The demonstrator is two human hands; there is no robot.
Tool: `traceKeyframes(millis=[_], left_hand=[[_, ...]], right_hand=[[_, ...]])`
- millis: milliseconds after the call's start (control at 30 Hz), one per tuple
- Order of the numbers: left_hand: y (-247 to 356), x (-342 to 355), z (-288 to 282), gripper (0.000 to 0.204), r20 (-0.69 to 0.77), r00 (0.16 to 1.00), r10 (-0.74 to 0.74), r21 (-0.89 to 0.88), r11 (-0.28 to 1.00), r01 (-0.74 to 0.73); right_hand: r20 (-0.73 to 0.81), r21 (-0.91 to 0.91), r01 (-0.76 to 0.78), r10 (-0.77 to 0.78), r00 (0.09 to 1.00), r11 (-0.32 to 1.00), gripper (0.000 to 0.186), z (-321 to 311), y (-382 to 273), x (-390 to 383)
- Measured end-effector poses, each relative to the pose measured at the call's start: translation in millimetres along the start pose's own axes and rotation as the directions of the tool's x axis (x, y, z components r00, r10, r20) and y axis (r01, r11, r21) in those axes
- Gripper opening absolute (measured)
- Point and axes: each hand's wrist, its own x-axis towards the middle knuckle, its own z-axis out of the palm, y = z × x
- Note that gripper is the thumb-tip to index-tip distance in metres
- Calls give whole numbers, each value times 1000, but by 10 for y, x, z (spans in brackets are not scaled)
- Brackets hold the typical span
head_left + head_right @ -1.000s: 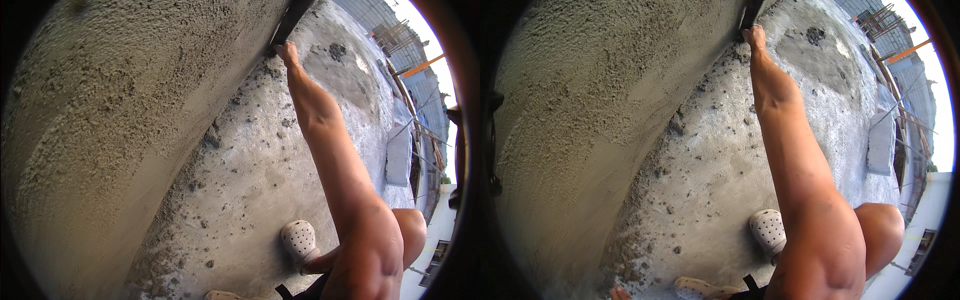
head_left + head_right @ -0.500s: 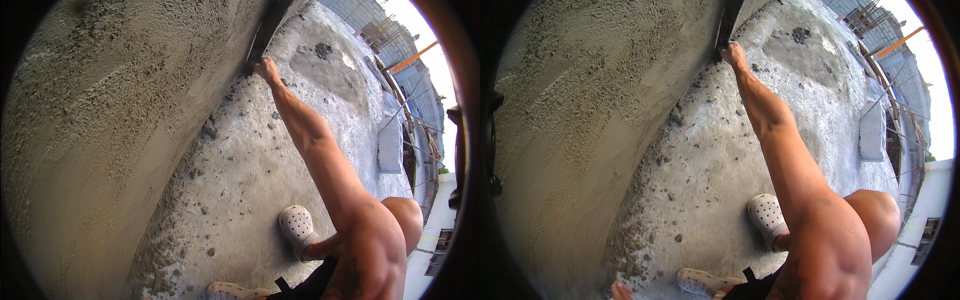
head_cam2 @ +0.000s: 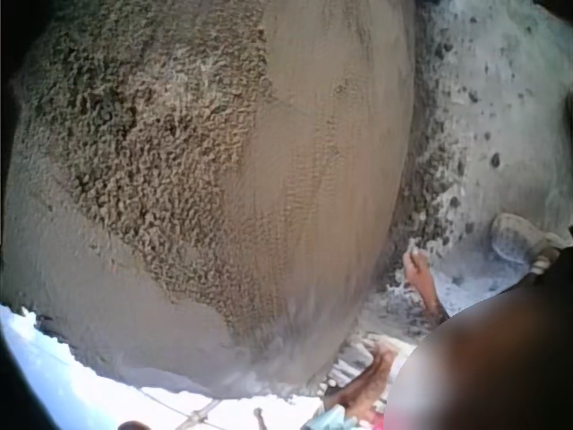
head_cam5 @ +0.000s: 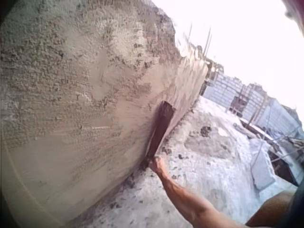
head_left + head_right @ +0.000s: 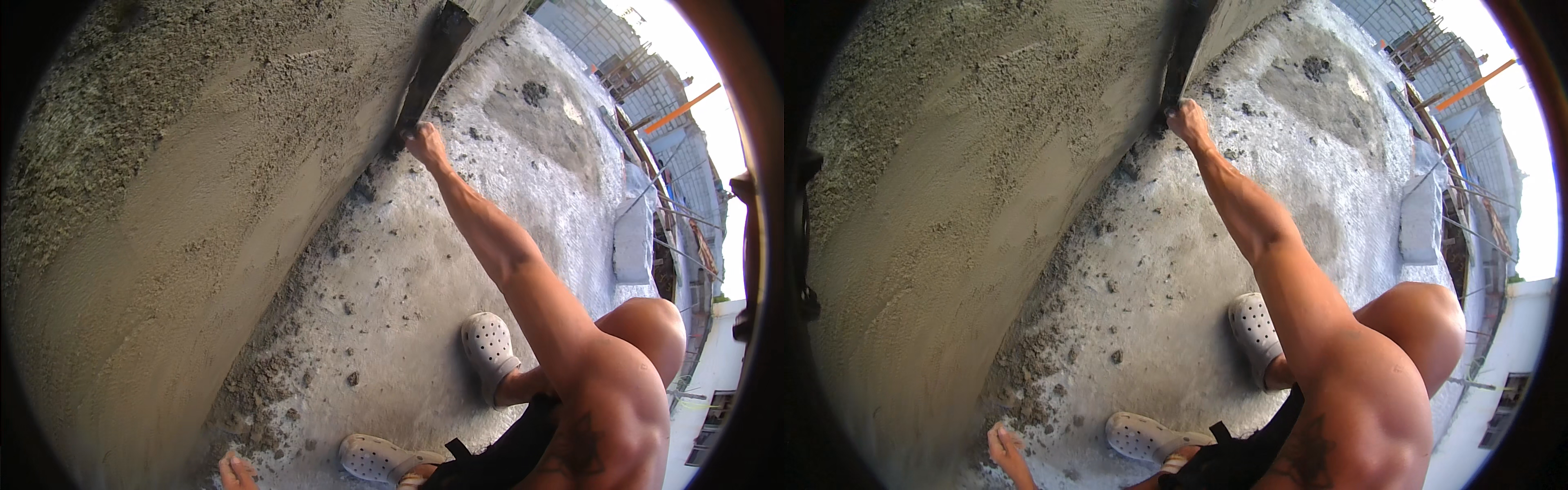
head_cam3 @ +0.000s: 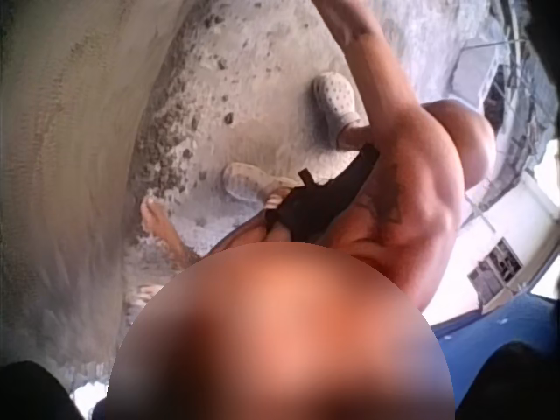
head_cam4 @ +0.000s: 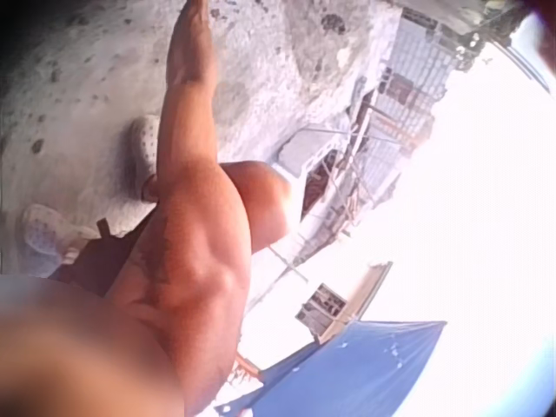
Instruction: The person uses a trowel to smooth wet cement on a curved wall, repeatedly scraping and leveling the surface. The person moves along the wall, applying and refining the plaster finish.
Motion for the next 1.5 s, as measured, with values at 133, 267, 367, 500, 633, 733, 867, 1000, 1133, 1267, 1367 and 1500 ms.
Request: traceKeyframes(millis=[133, 267, 367, 500, 633, 733, 867, 1000, 1133, 1267, 1367, 1500], left_hand=[[-137, 50, 54, 33, 26, 999, 37, -97, 995, -34], [-54, 55, 35, 32, 21, 998, 56, -177, 983, -51], [37, 93, 31, 32, 8, 996, 90, -216, 973, -86], [168, 120, 60, 31, 1, 996, 86, -283, 956, -82], [385, 135, 121, 30, 31, 994, 103, -268, 959, -91], [547, 134, 176, 28, 47, 994, 104, -315, 945, -84], [575, 78, 151, 27, 24, 994, 103, -256, 962, -93], [369, -7, -33, 30, -78, 992, 96, -146, 984, -106], [175, -38, -153, 31, -96, 989, 114, -78, 990, -121], [159, -68, -104, 30, -56, 997, 53, -111, 992, -59], [213, -95, -51, 27, -23, 1000, -11, -147, 989, 8], [299, -25, 14, 27, -14, 1000, -7, -188, 982, 4]], right_hand=[[12, 8, -11, 11, 1000, 1000, 25, 117, -175, -243], [11, 34, 13, -13, 1000, 999, 25, 179, -353, -504], [105, 13, -1, -1, 994, 1000, 25, 193, -513, -750], [142, -10, 45, -43, 989, 999, 23, 299, -827, -1146], [191, 48, 28, -36, 981, 998, 19, 376, -1161, -1567], [226, 170, 127, -164, 960, 977, 13, 378, -1344, -1842], [357, 165, 235, -281, 891, 958, 13, 258, -1312, -1857], [129, 55, 79, -86, 988, 995, 19, -29, -802, -1280], [-62, -84, -40, 35, 997, 996, 25, -214, -136, -335], [-135, -72, -88, 77, 988, 994, 27, -35, 127, 209], [-126, -2, -123, 121, 985, 992, 27, 107, 55, 184], [-98, 10, -100, 100, 990, 995, 23, 211, -232, -268]])
